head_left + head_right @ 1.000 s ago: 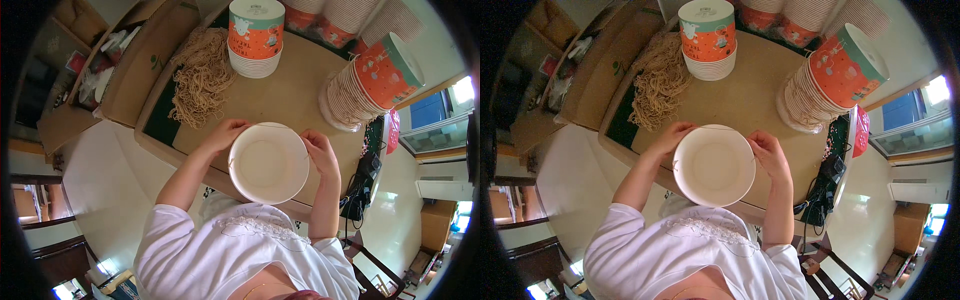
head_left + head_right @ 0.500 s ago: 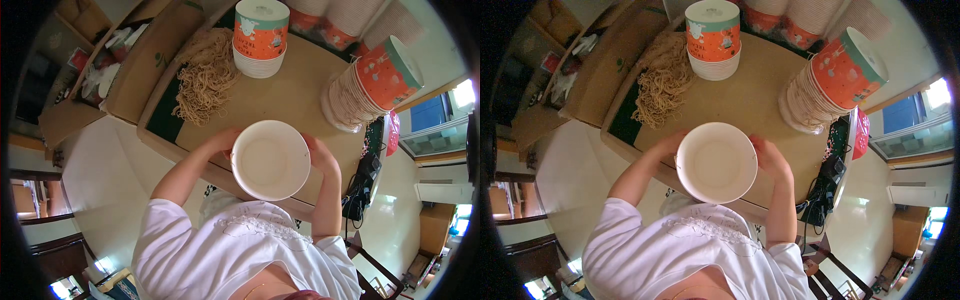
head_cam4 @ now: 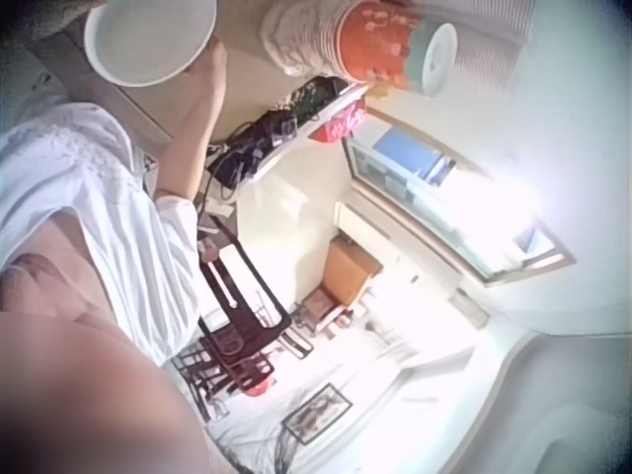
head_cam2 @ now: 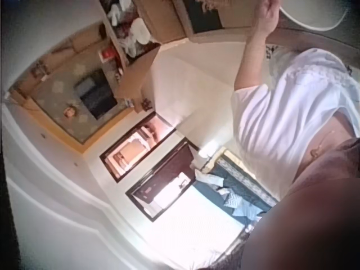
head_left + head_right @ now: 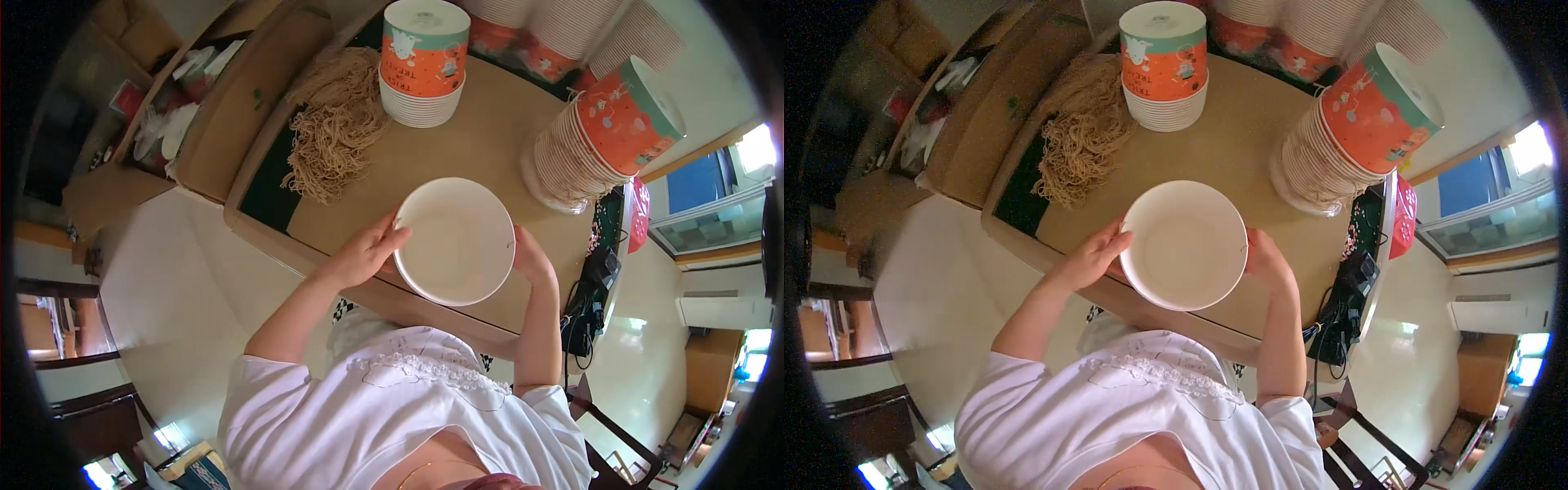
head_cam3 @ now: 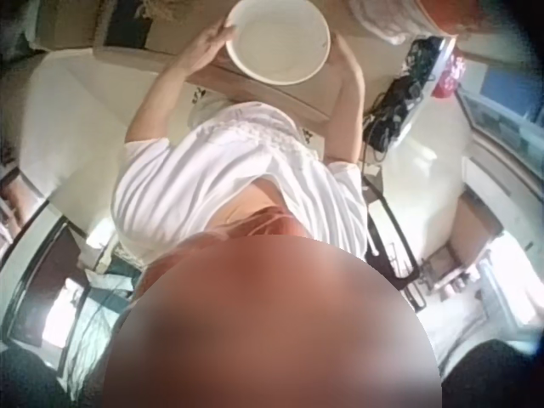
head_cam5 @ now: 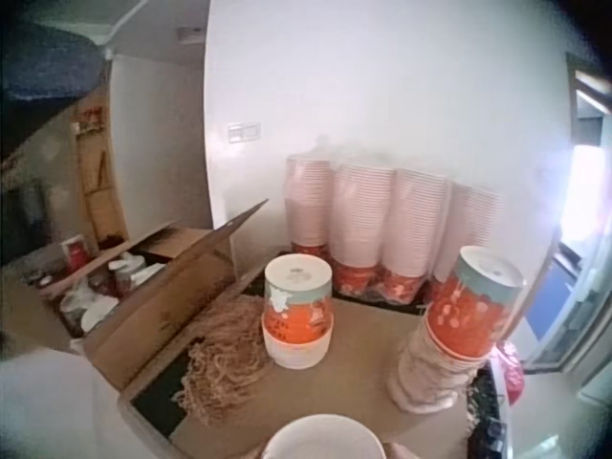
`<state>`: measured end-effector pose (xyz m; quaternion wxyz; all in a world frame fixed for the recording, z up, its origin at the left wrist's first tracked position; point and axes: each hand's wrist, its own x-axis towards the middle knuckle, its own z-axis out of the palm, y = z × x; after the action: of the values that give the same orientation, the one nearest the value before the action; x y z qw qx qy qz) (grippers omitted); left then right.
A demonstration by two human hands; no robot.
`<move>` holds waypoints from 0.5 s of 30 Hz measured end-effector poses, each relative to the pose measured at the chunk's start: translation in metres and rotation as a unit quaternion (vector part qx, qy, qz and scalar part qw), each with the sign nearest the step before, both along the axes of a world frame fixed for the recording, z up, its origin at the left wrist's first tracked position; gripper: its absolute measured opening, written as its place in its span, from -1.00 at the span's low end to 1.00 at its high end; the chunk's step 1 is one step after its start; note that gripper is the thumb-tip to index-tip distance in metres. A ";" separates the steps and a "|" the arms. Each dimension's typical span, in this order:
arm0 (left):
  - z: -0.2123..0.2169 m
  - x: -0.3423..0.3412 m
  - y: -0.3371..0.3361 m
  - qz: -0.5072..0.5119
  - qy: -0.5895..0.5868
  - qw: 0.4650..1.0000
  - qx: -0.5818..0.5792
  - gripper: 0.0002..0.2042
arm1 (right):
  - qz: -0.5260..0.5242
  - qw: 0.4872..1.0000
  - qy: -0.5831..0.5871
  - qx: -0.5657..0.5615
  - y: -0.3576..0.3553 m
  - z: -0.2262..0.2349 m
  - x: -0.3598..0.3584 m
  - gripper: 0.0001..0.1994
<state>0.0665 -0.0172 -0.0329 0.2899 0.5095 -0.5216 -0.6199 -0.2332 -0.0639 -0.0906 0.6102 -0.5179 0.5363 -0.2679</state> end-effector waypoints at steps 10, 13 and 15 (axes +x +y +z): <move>-0.034 -0.001 0.003 0.138 0.078 0.985 0.067 -0.33 | -0.064 0.979 -0.152 0.120 0.009 0.035 0.019 -0.59; -0.031 -0.004 -0.005 0.186 0.130 0.967 0.115 -0.38 | -0.052 0.998 -0.013 0.040 0.013 0.063 0.016 -0.54; -0.023 -0.008 -0.010 0.233 0.275 0.928 0.092 -0.43 | -0.070 0.997 -0.020 0.006 0.019 0.088 0.021 -0.55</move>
<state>0.0585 -0.0269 -0.0559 0.5106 0.4504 -0.2284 -0.6959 -0.2118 -0.0453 -0.0030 0.6036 -0.4701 0.5608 -0.3167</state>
